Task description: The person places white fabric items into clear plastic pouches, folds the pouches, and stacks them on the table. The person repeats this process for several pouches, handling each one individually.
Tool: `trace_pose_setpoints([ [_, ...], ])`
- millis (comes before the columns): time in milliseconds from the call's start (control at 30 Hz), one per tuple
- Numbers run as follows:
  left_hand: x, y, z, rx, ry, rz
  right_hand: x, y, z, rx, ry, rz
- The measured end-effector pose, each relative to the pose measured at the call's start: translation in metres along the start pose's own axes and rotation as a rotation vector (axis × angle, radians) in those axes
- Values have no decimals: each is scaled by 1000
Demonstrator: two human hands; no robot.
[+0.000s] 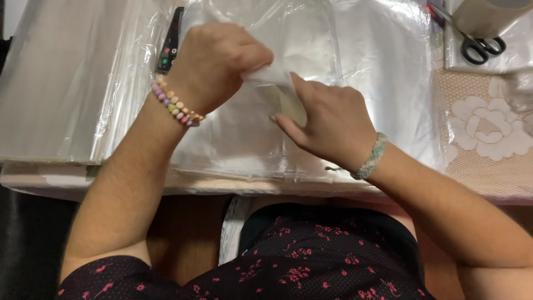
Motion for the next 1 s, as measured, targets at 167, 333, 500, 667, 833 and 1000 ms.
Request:
trace_pose_setpoints([
  [167, -33, 20, 49, -115, -131, 212, -30, 38, 20, -431, -15, -82],
  [333, -23, 13, 26, -422, 355, -145, -82, 60, -15, -717, -88, 501],
  [500, -83, -61, 6, -180, 123, -343, -155, 33, -67, -1117, -380, 1438],
  [667, -131, -122, -8, 226, -108, -507, -173, -24, -174, -935, -1393, 1163],
  [833, -143, -122, -1, 257, -211, -239, -206, -14, -226, -1001, -921, 632],
  [1000, -155, -120, 2, 264, -265, -228, -215, -32, -253, -867, -1147, 848],
])
Point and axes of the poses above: each hand's wrist, its own z-axis towards the middle knuckle, its own y-axis out of the back of the hand, x = y × z, the point moved 10 cm from there along z, towards the middle knuckle, and after that the axes turned 3 degrees about -z, right-handed, at the moved point
